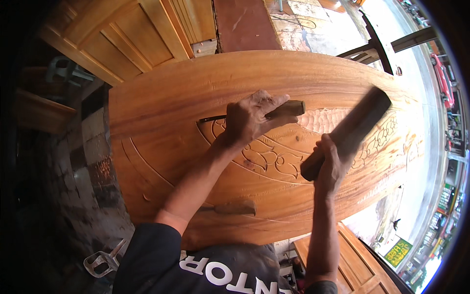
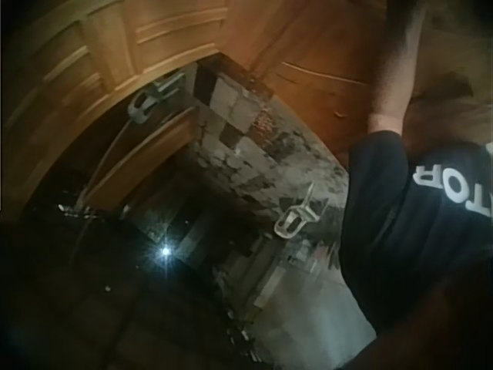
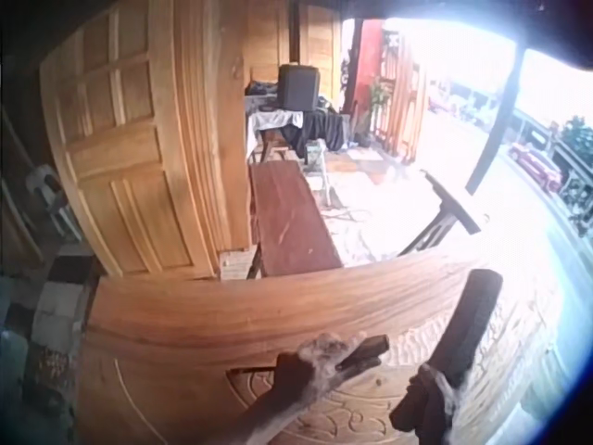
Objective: The person carves decorative floral patterns into a large wooden panel using a chisel and a wooden mallet.
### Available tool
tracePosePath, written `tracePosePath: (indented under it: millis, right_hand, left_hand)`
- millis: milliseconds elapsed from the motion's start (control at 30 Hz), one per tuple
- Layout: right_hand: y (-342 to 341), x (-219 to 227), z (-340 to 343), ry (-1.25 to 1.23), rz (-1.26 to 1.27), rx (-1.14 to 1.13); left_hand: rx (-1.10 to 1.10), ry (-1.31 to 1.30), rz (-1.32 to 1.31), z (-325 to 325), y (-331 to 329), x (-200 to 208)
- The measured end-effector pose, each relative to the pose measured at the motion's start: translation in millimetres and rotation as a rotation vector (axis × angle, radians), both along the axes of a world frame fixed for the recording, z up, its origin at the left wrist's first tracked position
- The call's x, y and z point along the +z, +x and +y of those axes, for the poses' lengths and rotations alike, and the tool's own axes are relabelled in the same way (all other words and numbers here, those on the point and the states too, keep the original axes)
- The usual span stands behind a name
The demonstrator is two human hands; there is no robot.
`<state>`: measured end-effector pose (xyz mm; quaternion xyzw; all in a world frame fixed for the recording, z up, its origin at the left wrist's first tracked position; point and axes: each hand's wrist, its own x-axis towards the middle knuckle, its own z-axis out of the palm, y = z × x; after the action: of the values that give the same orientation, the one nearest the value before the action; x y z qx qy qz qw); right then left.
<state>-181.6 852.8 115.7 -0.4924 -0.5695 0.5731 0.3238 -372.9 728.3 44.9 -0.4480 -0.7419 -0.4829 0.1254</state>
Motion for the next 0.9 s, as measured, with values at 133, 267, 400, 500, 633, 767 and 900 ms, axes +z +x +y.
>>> tracePosePath:
  millis: [133,267,400,500,633,767,900]
  right_hand:
    - [6.8,-12.9,-20.3,0.215,-0.187,0.487]
    - [12.8,-12.2,4.7,0.013,-0.068,0.226]
    - [20.8,-48.2,-4.5,0.278,-0.239,0.370]
    - [15.1,-27.4,-17.5,0.213,-0.165,0.374]
    - [0.0,-22.5,-25.5,-0.039,-0.192,0.238]
    - [29.8,-22.5,-25.1,0.133,-0.175,0.303]
    - [79.7,-26.5,-28.9,-0.048,-0.116,0.087]
  left_hand:
    - [-0.006,0.001,0.003,0.1,0.4,0.9]
    - [0.019,0.099,0.049,-3.3,-2.9,0.6]
    - [0.017,0.099,0.017,-8.4,-5.0,2.0]
    - [0.011,0.124,-0.004,-9.7,-6.1,0.1]
    - [0.012,0.177,0.046,-10.2,-11.4,10.4]
    - [-0.027,0.035,0.370,-39.7,10.3,57.5]
    - [-0.169,-0.081,0.290,-110.9,77.7,91.8]
